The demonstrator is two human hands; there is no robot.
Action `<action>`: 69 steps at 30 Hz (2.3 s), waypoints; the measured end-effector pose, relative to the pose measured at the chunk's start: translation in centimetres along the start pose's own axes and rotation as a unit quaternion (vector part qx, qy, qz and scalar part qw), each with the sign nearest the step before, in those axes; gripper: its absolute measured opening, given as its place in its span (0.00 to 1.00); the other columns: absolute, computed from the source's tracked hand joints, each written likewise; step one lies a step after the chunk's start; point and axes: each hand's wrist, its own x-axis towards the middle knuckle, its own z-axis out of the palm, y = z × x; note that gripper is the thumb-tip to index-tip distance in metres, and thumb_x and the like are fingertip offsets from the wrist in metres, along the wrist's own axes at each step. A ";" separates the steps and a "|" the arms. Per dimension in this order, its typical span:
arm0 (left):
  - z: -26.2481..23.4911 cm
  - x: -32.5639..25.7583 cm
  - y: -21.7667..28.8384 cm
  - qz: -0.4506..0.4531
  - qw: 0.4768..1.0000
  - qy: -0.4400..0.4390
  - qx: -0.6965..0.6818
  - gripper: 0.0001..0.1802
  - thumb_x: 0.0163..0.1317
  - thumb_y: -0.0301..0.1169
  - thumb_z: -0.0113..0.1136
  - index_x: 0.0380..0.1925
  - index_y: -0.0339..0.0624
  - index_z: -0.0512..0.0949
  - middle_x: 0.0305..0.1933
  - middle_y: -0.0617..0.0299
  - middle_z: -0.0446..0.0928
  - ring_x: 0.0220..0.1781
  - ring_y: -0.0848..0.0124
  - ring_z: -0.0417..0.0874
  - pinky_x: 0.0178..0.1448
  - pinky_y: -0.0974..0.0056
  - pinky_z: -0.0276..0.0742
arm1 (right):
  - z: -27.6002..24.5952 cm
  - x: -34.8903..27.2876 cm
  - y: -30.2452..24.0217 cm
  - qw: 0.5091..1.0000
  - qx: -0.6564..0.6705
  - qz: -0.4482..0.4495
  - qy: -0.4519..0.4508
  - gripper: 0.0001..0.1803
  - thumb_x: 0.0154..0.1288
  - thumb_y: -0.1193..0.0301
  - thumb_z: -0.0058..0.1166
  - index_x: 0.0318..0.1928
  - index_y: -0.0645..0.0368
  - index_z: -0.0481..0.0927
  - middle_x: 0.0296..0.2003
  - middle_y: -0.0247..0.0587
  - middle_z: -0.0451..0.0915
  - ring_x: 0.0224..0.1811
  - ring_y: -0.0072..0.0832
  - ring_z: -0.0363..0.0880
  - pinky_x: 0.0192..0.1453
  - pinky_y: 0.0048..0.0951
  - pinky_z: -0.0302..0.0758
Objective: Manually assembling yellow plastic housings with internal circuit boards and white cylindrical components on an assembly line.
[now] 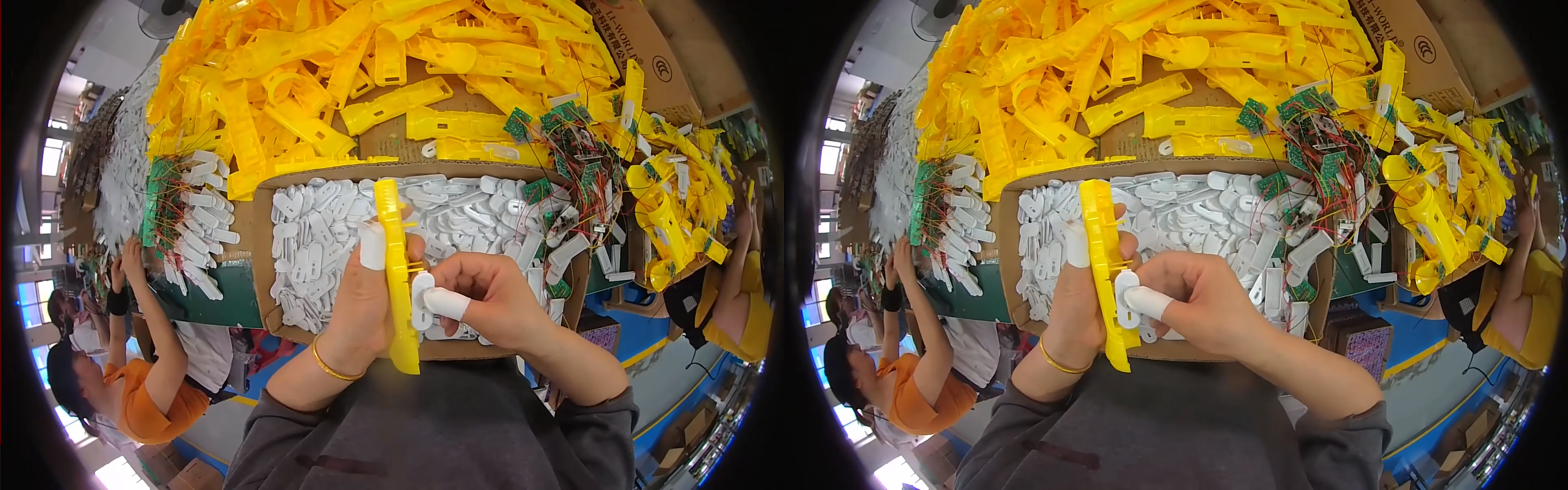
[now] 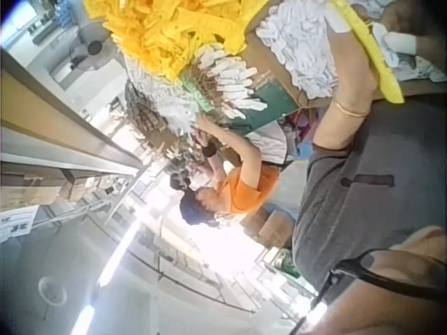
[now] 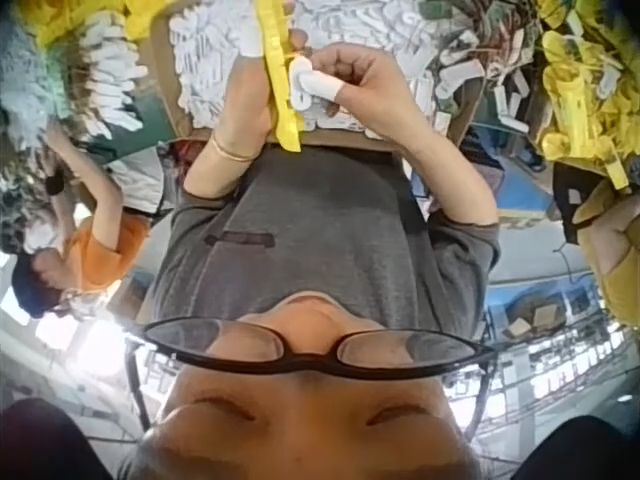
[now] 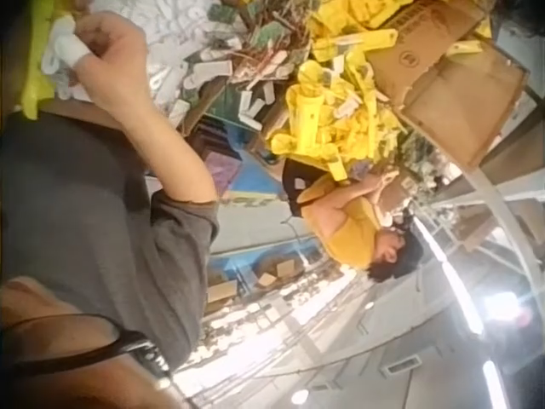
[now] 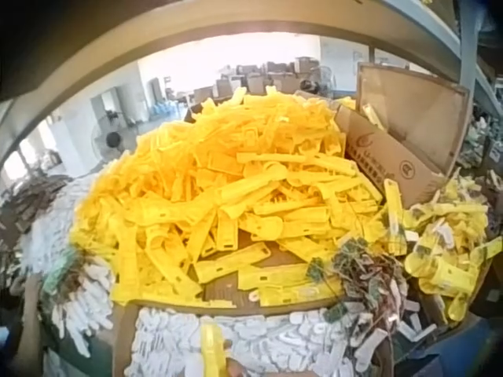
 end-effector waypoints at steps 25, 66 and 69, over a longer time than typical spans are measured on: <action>-0.6 -1.4 -0.7 -0.052 0.944 -0.174 0.276 0.19 0.55 0.37 0.61 0.43 0.43 0.67 0.30 0.65 0.67 0.30 0.73 0.69 0.36 0.67 0.67 | -7.1 -1.0 -3.2 0.580 -0.723 -0.327 0.185 0.13 0.43 0.79 0.53 0.34 0.57 0.78 0.29 0.36 0.77 0.34 0.33 0.76 0.35 0.29 0.74; -1.4 -0.3 -0.7 0.044 0.990 -0.061 0.119 0.35 0.65 0.55 0.40 0.57 0.34 0.63 0.43 0.57 0.76 0.43 0.70 0.78 0.46 0.66 0.75 | -1.2 -1.5 -0.4 0.762 -0.474 -0.431 0.093 0.25 0.38 0.83 0.61 0.44 0.59 0.80 0.34 0.40 0.78 0.33 0.30 0.76 0.35 0.25 0.72; -0.4 -0.5 -1.2 -0.002 0.996 -0.058 0.069 0.37 0.64 0.57 0.39 0.58 0.34 0.62 0.46 0.55 0.75 0.48 0.67 0.77 0.51 0.63 0.74 | -0.8 -0.8 -0.1 0.750 -0.469 -0.449 0.125 0.24 0.35 0.85 0.59 0.41 0.59 0.80 0.32 0.38 0.77 0.30 0.32 0.75 0.33 0.27 0.71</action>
